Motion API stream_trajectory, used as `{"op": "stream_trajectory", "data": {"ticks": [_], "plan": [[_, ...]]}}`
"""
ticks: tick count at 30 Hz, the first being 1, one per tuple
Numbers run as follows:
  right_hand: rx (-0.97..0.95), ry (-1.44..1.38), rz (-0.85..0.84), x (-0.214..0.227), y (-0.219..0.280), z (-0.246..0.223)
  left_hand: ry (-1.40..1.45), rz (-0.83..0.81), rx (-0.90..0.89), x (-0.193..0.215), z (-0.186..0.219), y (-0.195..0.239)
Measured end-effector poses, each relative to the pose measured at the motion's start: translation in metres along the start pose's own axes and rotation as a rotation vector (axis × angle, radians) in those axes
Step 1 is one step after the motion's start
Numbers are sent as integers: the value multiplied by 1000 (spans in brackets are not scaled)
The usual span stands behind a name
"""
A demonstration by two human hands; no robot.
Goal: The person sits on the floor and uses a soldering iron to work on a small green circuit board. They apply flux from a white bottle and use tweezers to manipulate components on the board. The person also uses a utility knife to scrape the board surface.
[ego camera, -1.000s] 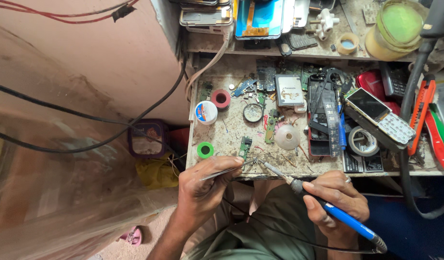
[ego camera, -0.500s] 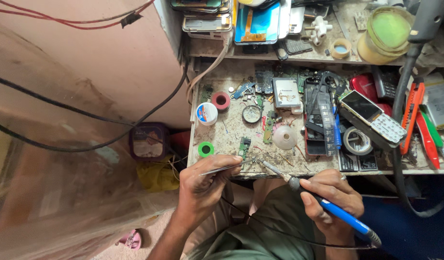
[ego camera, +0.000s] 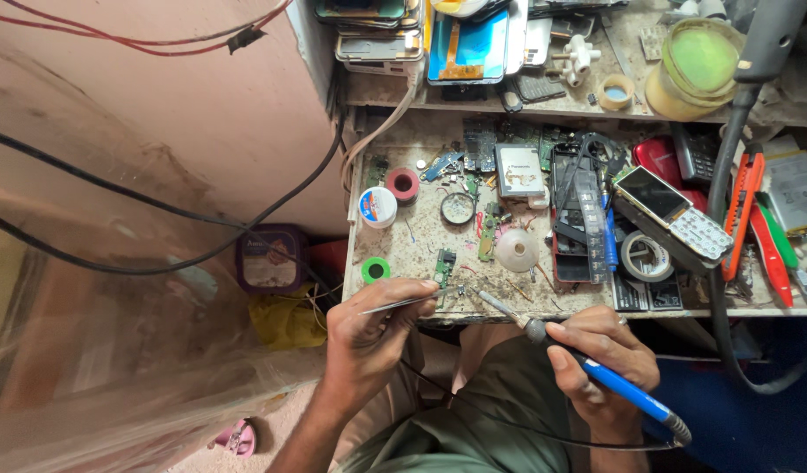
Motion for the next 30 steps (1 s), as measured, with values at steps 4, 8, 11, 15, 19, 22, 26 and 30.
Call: {"op": "stream_trajectory", "data": {"ticks": [4,8,11,15,19,22,26,30], "plan": [[0,-3,6,0,2,2,181,78,52,-3,-1,7],[-17,-1,11,0,4,1,255,181,-26,-5,2,16],[-19,6,18,0,4,0,52,174,-105,6,14,19],[-13,-1,30,-1,5,-2,-283,115,-35,18,32,13],[2,-20,49,0,8,1,-398,28,85,15,49,1],[0,-63,70,1,11,6,-510,-24,110,7,54,-4],[-6,-89,122,4,16,6,-684,-124,-61,-1,52,-4],[40,10,161,6,23,-5,-864,-269,-20,-8,41,-8]]}}
Point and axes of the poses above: each hand's wrist, its own y-axis away from the middle knuckle, its own x-axis out of the back of the hand, z = x × y, the point moved 1 cm from there along -y, towards the middle knuckle, and after that the axes turned 7 degrees about -x, right-handed, at the moved point
